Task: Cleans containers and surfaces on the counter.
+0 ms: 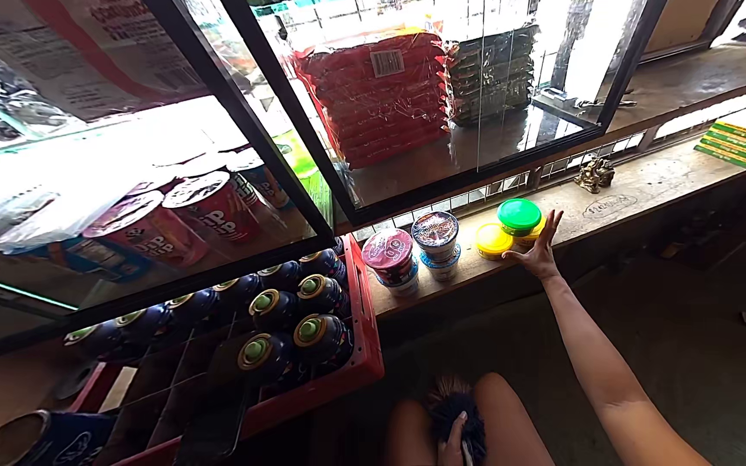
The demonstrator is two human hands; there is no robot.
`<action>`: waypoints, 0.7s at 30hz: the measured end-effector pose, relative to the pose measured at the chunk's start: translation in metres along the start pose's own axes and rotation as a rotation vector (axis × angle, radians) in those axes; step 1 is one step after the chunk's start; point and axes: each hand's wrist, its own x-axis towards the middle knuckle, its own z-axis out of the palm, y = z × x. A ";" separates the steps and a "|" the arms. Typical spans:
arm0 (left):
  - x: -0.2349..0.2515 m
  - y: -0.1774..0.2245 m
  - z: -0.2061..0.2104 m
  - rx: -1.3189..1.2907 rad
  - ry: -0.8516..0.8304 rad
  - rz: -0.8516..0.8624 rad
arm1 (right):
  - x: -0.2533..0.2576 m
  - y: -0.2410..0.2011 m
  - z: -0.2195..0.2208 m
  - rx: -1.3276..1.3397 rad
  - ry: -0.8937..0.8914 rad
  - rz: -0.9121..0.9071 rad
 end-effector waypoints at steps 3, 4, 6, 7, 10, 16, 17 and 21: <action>0.000 0.000 0.000 -0.011 -0.005 -0.001 | -0.001 -0.003 0.001 -0.035 0.007 0.015; 0.000 0.000 0.000 -0.012 -0.004 -0.004 | -0.001 -0.002 0.001 -0.042 0.013 0.009; 0.001 -0.002 0.000 -0.011 0.001 -0.007 | -0.001 -0.001 0.002 -0.060 0.026 -0.007; 0.002 -0.003 -0.001 -0.010 0.003 -0.008 | -0.001 -0.002 0.002 -0.067 0.024 -0.004; 0.003 -0.005 -0.001 -0.002 0.006 -0.001 | -0.001 -0.004 0.002 -0.076 0.011 0.028; 0.003 -0.005 -0.001 0.010 0.012 -0.012 | 0.000 -0.003 0.005 -0.104 0.018 0.032; 0.003 -0.006 -0.001 0.009 0.013 -0.009 | 0.000 -0.003 0.006 -0.111 0.020 0.033; 0.002 -0.005 0.000 0.004 0.012 0.008 | 0.002 -0.003 0.005 -0.128 0.013 0.038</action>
